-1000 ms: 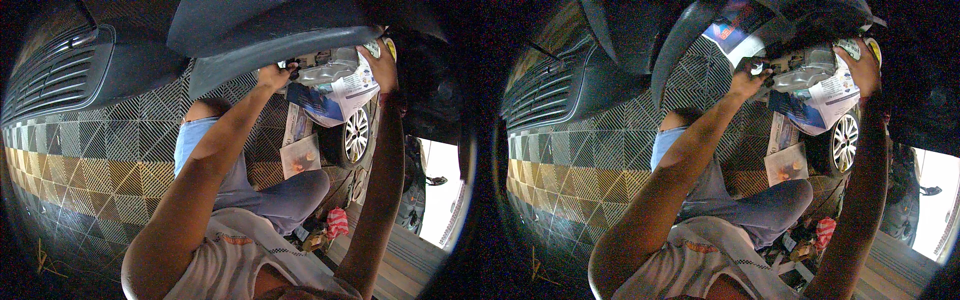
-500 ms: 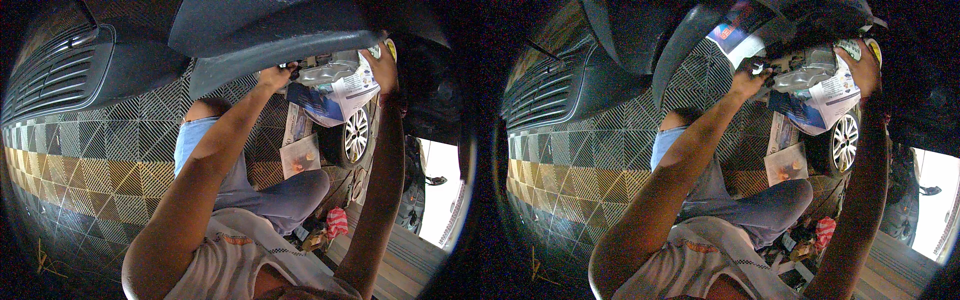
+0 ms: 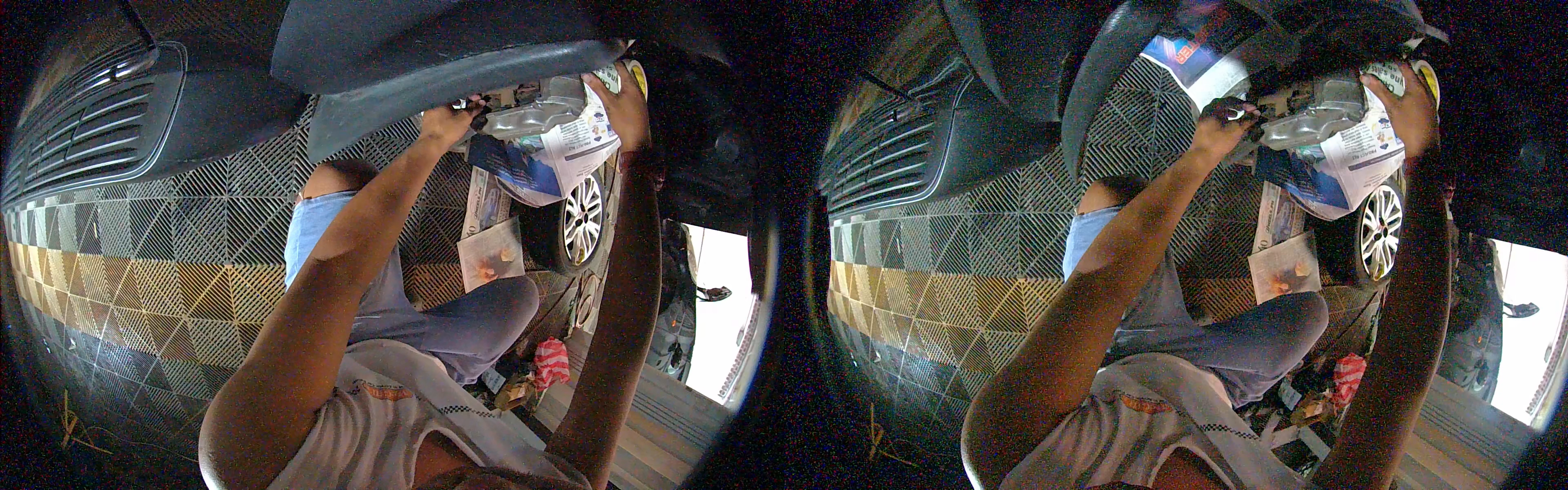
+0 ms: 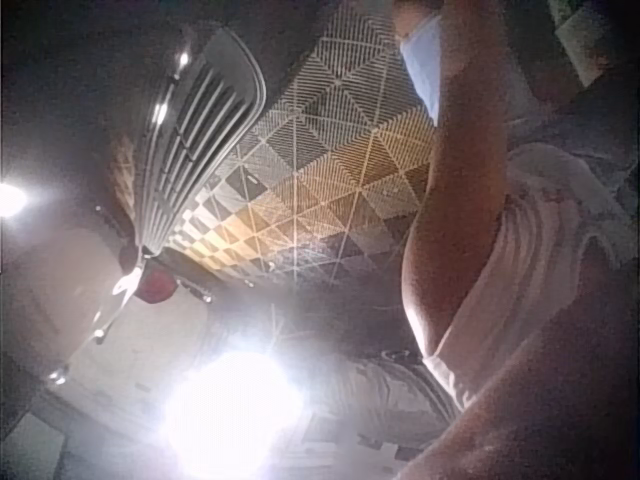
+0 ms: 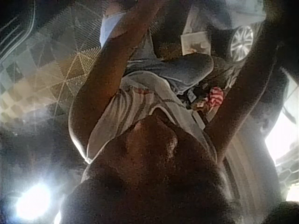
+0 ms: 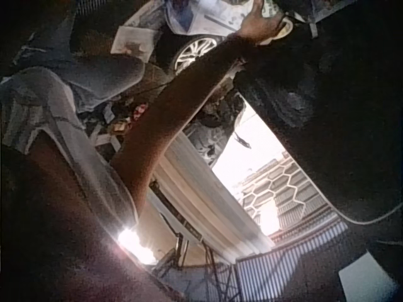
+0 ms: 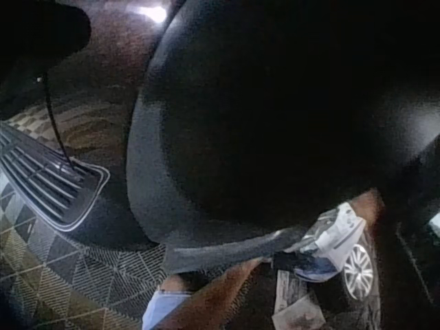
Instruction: The person sits on the floor and applies masking tape to the edges of a car's undercarriage panel. They use newspaper to protect the surrounding area from overspray. The person carefully places strips of tape along the seams of the metal panel.
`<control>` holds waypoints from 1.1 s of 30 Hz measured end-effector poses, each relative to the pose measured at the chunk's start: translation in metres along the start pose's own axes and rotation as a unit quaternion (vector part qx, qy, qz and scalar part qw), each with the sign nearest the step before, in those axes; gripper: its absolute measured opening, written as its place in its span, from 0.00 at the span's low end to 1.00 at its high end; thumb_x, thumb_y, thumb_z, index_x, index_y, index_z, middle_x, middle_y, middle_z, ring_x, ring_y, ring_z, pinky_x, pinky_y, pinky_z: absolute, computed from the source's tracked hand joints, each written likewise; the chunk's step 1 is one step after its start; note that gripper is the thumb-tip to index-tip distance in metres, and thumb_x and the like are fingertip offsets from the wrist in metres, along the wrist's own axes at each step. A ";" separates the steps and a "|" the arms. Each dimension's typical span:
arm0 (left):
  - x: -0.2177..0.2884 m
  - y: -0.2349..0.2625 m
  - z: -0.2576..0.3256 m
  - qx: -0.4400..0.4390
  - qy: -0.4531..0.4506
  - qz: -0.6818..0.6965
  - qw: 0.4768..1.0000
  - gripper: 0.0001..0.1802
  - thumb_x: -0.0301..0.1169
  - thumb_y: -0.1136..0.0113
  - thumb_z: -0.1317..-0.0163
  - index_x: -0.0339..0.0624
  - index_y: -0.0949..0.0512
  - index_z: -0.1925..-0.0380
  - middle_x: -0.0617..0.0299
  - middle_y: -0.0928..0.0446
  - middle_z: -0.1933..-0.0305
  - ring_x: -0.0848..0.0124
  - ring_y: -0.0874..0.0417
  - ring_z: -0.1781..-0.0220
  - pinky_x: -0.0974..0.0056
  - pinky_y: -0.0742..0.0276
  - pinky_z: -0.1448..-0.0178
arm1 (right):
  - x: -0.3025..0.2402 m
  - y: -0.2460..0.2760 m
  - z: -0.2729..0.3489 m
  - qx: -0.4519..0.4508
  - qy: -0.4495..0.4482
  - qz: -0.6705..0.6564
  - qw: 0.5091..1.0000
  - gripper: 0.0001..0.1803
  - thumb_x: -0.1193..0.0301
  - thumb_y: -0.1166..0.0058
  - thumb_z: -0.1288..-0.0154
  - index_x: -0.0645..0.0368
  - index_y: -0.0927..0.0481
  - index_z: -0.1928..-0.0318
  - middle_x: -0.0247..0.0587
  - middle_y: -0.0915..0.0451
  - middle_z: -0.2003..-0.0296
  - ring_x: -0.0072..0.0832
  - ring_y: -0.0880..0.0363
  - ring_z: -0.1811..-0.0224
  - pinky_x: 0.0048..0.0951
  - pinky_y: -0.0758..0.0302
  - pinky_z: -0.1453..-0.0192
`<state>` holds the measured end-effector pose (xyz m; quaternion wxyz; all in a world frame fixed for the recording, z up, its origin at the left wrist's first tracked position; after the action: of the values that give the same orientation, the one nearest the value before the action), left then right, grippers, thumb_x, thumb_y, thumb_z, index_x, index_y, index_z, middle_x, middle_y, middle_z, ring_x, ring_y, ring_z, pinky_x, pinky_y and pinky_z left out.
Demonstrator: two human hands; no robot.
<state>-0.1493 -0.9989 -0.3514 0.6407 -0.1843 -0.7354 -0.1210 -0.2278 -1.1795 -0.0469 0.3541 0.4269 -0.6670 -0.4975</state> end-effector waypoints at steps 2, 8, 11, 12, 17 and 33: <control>-0.001 -0.002 -0.001 -0.022 0.023 0.002 1.000 0.09 0.33 0.26 0.44 0.43 0.14 0.65 0.57 0.14 0.58 0.64 0.14 0.53 0.61 0.19 0.45 | 0.008 -0.002 -0.004 0.030 0.020 0.026 0.999 0.37 0.50 0.33 0.39 0.65 0.23 0.39 0.55 0.20 0.43 0.45 0.21 0.40 0.36 0.29 0.35; 0.021 0.006 0.008 -0.064 0.103 0.109 0.987 0.10 0.35 0.25 0.43 0.44 0.13 0.64 0.56 0.14 0.57 0.65 0.15 0.52 0.63 0.20 0.43 | 0.004 -0.002 0.000 0.024 0.003 0.033 0.999 0.37 0.50 0.33 0.38 0.65 0.24 0.38 0.56 0.20 0.42 0.46 0.21 0.40 0.36 0.29 0.35; 0.020 0.007 0.007 -0.067 0.102 0.090 0.988 0.11 0.36 0.25 0.43 0.44 0.13 0.64 0.57 0.15 0.56 0.66 0.15 0.51 0.63 0.21 0.43 | 0.003 -0.002 0.000 0.026 0.004 0.033 0.999 0.38 0.50 0.33 0.38 0.65 0.24 0.38 0.57 0.20 0.42 0.46 0.22 0.39 0.36 0.29 0.34; 0.022 0.007 0.006 -0.068 0.100 0.069 0.990 0.11 0.36 0.25 0.43 0.44 0.13 0.64 0.58 0.15 0.56 0.66 0.15 0.51 0.64 0.22 0.42 | 0.006 -0.003 -0.001 0.019 0.000 0.034 0.999 0.38 0.50 0.33 0.38 0.66 0.25 0.37 0.57 0.21 0.42 0.46 0.22 0.39 0.37 0.30 0.34; 0.030 0.010 0.008 -0.077 0.121 0.054 0.988 0.10 0.35 0.25 0.43 0.44 0.13 0.64 0.57 0.15 0.56 0.67 0.16 0.51 0.64 0.22 0.43 | 0.006 -0.002 -0.001 0.029 0.008 0.026 0.999 0.45 0.42 0.33 0.44 0.64 0.25 0.37 0.62 0.21 0.42 0.51 0.22 0.38 0.40 0.27 0.34; -0.011 0.001 0.001 -0.037 0.054 -0.072 0.995 0.14 0.34 0.34 0.39 0.45 0.17 0.53 0.51 0.15 0.53 0.54 0.15 0.49 0.56 0.21 0.43 | -0.012 0.004 0.004 0.034 0.013 0.005 0.999 0.40 0.44 0.33 0.43 0.62 0.22 0.41 0.59 0.18 0.47 0.50 0.19 0.43 0.40 0.26 0.38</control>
<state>-0.1486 -0.9985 -0.3623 0.6619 -0.1478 -0.7060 -0.2040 -0.2275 -1.1664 -0.0441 0.3507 0.4418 -0.6809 -0.4672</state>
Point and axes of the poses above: each hand's wrist, its own z-axis away from the middle knuckle, its own y-axis out of the back of the hand, x = y × z, the point moved 6 cm from there along -z, towards the middle knuckle
